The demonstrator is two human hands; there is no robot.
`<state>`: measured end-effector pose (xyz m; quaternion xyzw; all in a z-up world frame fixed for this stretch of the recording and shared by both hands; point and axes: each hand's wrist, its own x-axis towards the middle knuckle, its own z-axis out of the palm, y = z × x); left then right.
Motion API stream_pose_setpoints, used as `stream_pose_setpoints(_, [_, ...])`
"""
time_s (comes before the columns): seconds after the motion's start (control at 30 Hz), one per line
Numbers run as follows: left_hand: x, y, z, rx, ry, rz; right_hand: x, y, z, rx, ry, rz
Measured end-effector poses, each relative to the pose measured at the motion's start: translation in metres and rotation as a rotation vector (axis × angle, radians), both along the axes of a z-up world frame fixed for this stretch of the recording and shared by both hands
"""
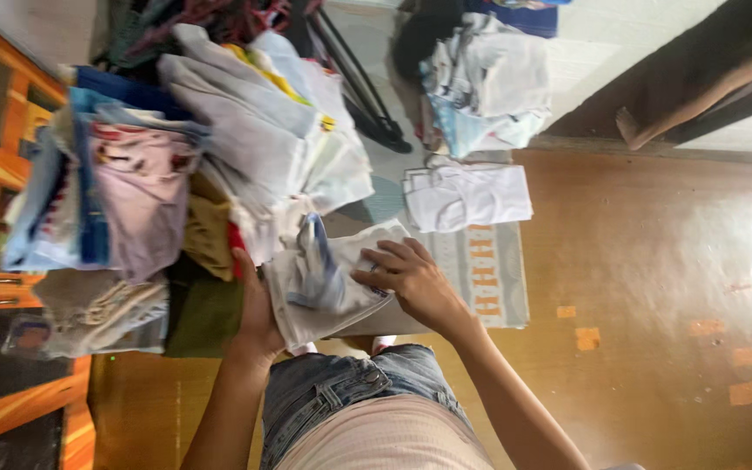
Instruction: The person sorts a pile of clothes on a table, picking up individual items, folding them, and placing them into separate stacks.
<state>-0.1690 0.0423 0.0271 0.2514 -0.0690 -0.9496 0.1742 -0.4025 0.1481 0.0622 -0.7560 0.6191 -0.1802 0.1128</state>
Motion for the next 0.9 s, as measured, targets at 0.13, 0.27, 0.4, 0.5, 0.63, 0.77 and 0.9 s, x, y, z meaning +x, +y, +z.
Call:
stream_pose_setpoints(0.13, [-0.046,0.026,-0.038,-0.148,-0.171,-0.037,-0.049,0.036,-0.017,0.025,0.054,0.014])
stream_pose_setpoints(0.27, [-0.11,0.055,-0.081,-0.233,-0.442,-0.203,-0.101,0.069,-0.037,0.094,0.118,-0.004])
stream_pose_setpoints(0.4, [-0.178,0.073,-0.114,-0.541,-0.435,-0.164,-0.146,0.101,-0.052,0.255,0.149,-0.078])
stream_pose_setpoints(0.5, [-0.217,0.078,-0.136,-0.633,-0.552,-0.262,-0.172,0.125,-0.066,0.145,0.061,-0.196])
stream_pose_setpoints(0.63, [-0.255,0.082,-0.179,-0.66,-0.474,-0.189,-0.196,0.156,-0.094,0.139,0.221,-0.333])
stream_pose_setpoints(0.77, [-0.266,0.093,-0.209,-0.766,-0.717,-0.255,-0.205,0.173,-0.143,0.198,0.15,-0.336])
stream_pose_setpoints(0.9, [-0.28,0.106,-0.218,-0.921,-0.781,-0.392,-0.213,0.183,-0.165,0.247,0.134,-0.33])
